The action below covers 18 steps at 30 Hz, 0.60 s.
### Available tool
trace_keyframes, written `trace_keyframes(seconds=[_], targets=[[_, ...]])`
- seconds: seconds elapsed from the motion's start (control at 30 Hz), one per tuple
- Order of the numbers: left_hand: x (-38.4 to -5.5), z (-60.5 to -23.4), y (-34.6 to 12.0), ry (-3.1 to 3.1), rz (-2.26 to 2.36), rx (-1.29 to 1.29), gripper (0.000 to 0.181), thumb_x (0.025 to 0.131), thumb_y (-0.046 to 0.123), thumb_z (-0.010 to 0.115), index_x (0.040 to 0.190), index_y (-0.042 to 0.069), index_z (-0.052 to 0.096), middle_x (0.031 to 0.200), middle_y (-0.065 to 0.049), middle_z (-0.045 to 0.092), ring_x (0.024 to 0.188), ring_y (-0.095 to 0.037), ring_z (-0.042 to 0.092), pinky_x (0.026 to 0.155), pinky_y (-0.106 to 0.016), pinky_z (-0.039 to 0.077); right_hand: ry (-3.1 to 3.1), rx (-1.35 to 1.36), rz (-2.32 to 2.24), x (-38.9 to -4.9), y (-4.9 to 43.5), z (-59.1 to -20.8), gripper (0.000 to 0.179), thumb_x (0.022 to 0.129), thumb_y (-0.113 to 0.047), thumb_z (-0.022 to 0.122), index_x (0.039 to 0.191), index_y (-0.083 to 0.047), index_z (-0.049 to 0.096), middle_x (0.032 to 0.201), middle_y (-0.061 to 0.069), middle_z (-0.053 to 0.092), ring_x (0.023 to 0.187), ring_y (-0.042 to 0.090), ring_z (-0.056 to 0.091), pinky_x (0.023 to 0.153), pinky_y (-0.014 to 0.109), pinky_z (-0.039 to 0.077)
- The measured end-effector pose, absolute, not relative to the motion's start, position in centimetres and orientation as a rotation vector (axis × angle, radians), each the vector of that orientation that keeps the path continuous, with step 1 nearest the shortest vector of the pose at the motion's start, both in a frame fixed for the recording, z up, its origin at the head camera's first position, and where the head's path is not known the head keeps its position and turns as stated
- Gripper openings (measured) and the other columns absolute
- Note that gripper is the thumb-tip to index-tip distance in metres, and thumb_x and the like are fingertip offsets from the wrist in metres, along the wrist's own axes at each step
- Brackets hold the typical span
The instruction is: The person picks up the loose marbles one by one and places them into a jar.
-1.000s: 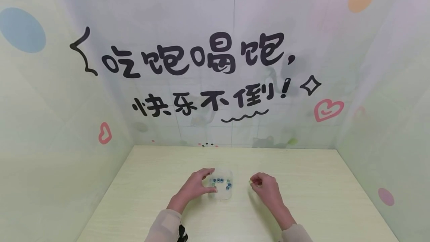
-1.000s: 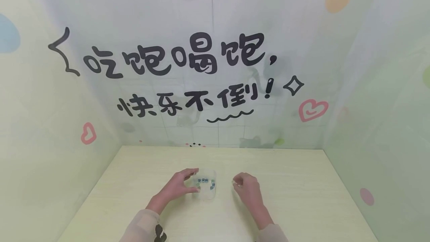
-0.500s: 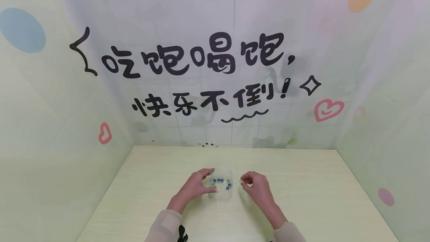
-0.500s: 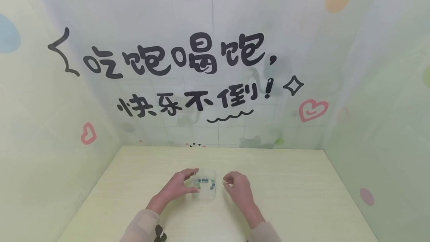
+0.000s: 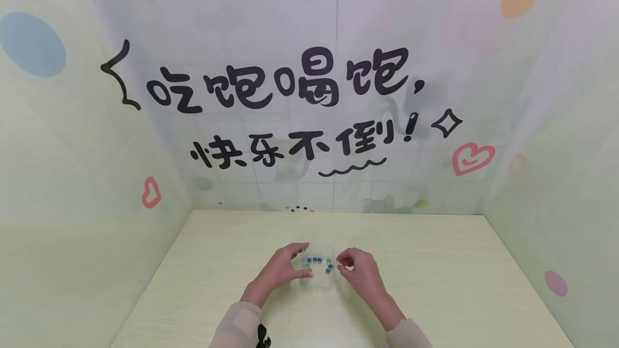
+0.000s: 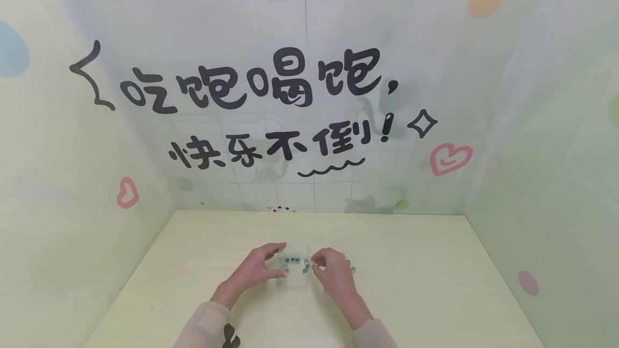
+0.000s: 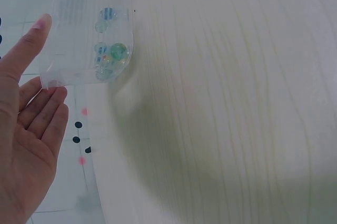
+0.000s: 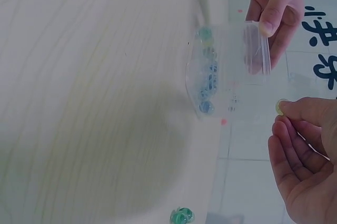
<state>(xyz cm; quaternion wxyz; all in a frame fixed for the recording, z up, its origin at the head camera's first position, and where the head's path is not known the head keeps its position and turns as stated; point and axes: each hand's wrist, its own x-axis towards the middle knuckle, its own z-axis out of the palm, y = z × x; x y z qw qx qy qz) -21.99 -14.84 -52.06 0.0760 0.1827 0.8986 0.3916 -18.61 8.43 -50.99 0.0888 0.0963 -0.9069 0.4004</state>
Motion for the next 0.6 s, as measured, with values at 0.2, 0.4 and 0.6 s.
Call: trace_keyframes(seconds=[0.2,0.4,0.6], targets=[[-21.97,-51.94,-14.83,2.686,1.182,0.554,0.076,0.081,0.028,0.084,0.144,0.004,0.05,0.145,-0.019,0.054,0.131,-0.041,0.054,0.108,-0.051,0.05,-2.72,0.301,1.184,-18.46,8.03,-50.81,0.011,0.082,-0.001,0.077,0.09,-0.008,0.073,0.083,0.0,0.071,0.076,0.007,0.063,0.062,0.015,0.053],[-22.0,-51.92,-14.86,2.682,1.178,0.557,0.075,0.081,0.028,0.083,0.145,0.004,0.05,0.145,-0.019,0.054,0.131,-0.041,0.054,0.108,-0.051,0.05,-2.73,0.321,1.164,-18.49,7.75,-50.76,0.012,0.082,-0.001,0.077,0.09,-0.009,0.074,0.082,-0.001,0.071,0.074,0.006,0.062,0.063,0.016,0.053],[-22.02,-51.87,-14.82,2.677,1.183,0.56,0.076,0.082,0.028,0.083,0.144,0.002,0.05,0.145,-0.02,0.054,0.131,-0.042,0.054,0.107,-0.052,0.05,-2.73,0.341,1.124,-18.71,7.63,-51.0,0.011,0.082,-0.003,0.078,0.09,-0.009,0.074,0.083,-0.001,0.072,0.074,0.006,0.062,0.064,0.017,0.055]])
